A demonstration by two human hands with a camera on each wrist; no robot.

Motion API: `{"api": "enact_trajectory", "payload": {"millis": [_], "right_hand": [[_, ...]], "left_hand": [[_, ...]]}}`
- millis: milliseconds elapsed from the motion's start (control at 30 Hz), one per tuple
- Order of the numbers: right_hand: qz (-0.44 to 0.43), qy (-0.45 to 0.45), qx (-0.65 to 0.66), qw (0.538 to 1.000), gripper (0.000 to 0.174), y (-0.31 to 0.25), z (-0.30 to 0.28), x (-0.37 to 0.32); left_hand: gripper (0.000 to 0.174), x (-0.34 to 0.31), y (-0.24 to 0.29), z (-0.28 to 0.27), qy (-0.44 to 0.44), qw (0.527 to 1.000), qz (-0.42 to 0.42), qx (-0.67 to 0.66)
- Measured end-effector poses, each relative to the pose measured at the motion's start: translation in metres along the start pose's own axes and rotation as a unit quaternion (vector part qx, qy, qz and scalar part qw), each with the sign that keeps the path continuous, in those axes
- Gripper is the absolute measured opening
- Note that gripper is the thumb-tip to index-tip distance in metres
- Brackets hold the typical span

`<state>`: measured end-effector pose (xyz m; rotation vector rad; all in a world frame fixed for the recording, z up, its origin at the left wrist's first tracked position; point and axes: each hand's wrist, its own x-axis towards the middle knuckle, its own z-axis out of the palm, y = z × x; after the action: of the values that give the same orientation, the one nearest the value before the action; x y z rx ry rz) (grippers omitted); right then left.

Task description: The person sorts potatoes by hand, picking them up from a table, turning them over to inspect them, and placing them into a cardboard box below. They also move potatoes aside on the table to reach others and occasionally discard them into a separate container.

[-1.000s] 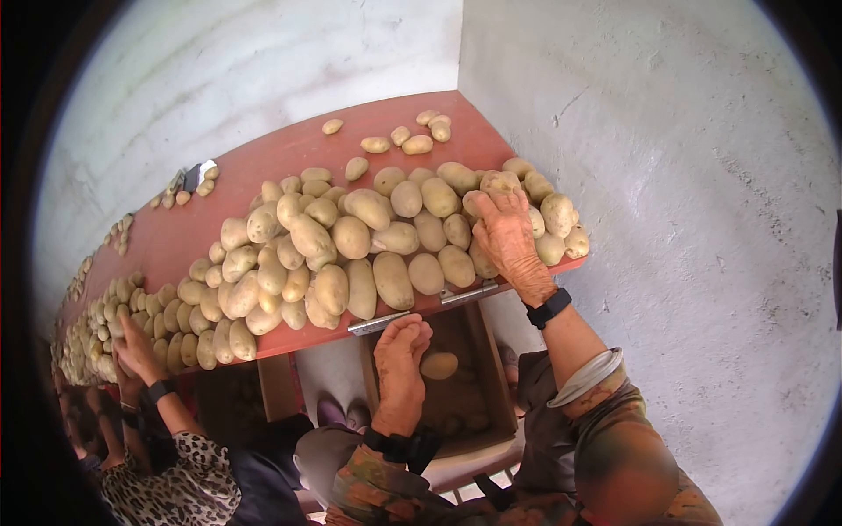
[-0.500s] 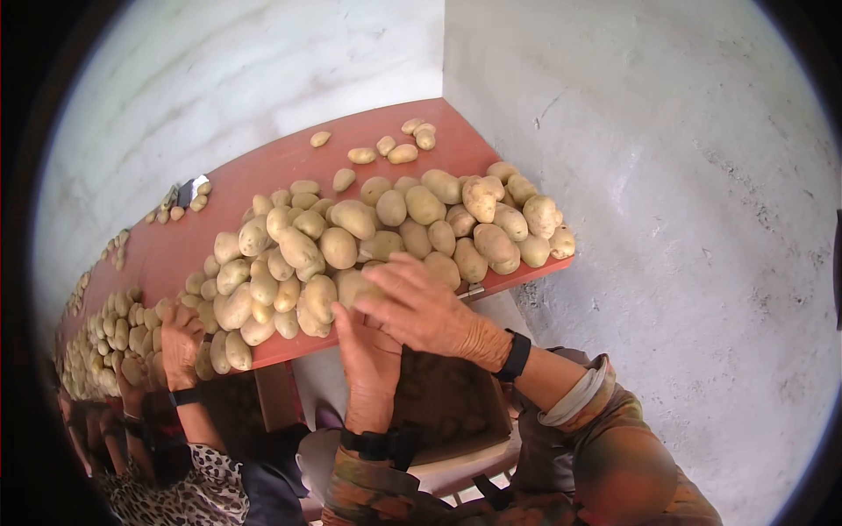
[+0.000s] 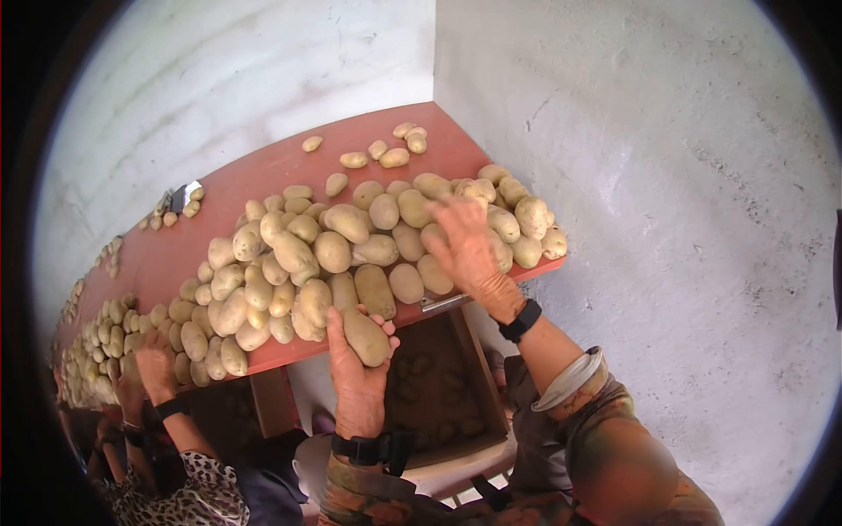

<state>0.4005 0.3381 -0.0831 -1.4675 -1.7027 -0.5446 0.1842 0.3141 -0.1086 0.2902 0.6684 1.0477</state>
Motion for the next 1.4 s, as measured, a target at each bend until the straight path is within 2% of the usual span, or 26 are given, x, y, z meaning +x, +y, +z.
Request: {"api": "enact_trajectory", "payload": {"millis": [133,167,233,367,433,533,767,867,1033,1133,1233,1300,1333,1400], "right_hand": [[0.081,0.026,-0.045,0.995,0.042,0.027,-0.008,0.005],[0.08,0.026,-0.045,0.995,0.042,0.033,-0.008,0.004],[0.132,0.013,-0.074,0.988,0.044,0.043,-0.007,0.002],[0.168,0.019,-0.092,0.981,0.044,0.061,-0.005,-0.001],[0.207,-0.017,-0.078,0.975,0.044,0.064,-0.006,0.0],[0.2,-0.041,-0.089,0.975,0.044,0.066,-0.006,0.003],[0.187,-0.038,-0.107,0.976,0.044,0.075,0.007,0.006],[0.2,-0.054,-0.096,0.974,0.049,0.075,0.009,0.008],[0.28,-0.164,-0.071,0.943,0.061,0.054,-0.01,0.019],[0.28,-0.157,-0.059,0.945,0.062,0.057,-0.009,0.019],[0.263,-0.142,-0.023,0.954,0.061,0.072,-0.001,0.015],[0.254,-0.126,-0.02,0.959,0.056,0.073,0.001,0.014],[0.244,-0.111,-0.017,0.963,0.052,0.071,0.0,0.015],[0.249,-0.112,0.001,0.962,0.055,0.059,-0.012,0.021]], "left_hand": [[0.047,0.004,-0.007,-0.005,-0.014,1.0,-0.005,0.012],[0.046,0.005,-0.009,-0.006,-0.014,1.0,0.002,0.022],[0.046,0.005,-0.012,-0.006,-0.013,0.999,0.009,0.032],[0.046,0.003,-0.017,-0.001,-0.018,0.999,0.015,0.049],[0.046,0.002,-0.019,0.0,-0.017,0.998,0.014,0.058],[0.046,0.002,-0.022,-0.001,-0.017,0.996,0.005,0.089],[0.045,-0.001,-0.029,0.003,-0.029,0.986,0.029,0.164],[0.044,0.002,-0.034,-0.001,-0.025,0.984,0.017,0.174],[0.04,0.005,-0.04,-0.003,0.0,0.98,-0.01,0.198],[0.034,0.009,-0.046,-0.008,0.043,0.983,-0.012,0.178],[0.032,0.013,-0.05,-0.015,0.058,0.981,0.009,0.183],[0.032,0.021,-0.056,-0.024,0.056,0.975,0.064,0.207],[0.032,0.023,-0.059,-0.028,0.056,0.975,0.064,0.207],[0.032,0.022,-0.059,-0.027,0.06,0.954,0.133,0.261]]}}
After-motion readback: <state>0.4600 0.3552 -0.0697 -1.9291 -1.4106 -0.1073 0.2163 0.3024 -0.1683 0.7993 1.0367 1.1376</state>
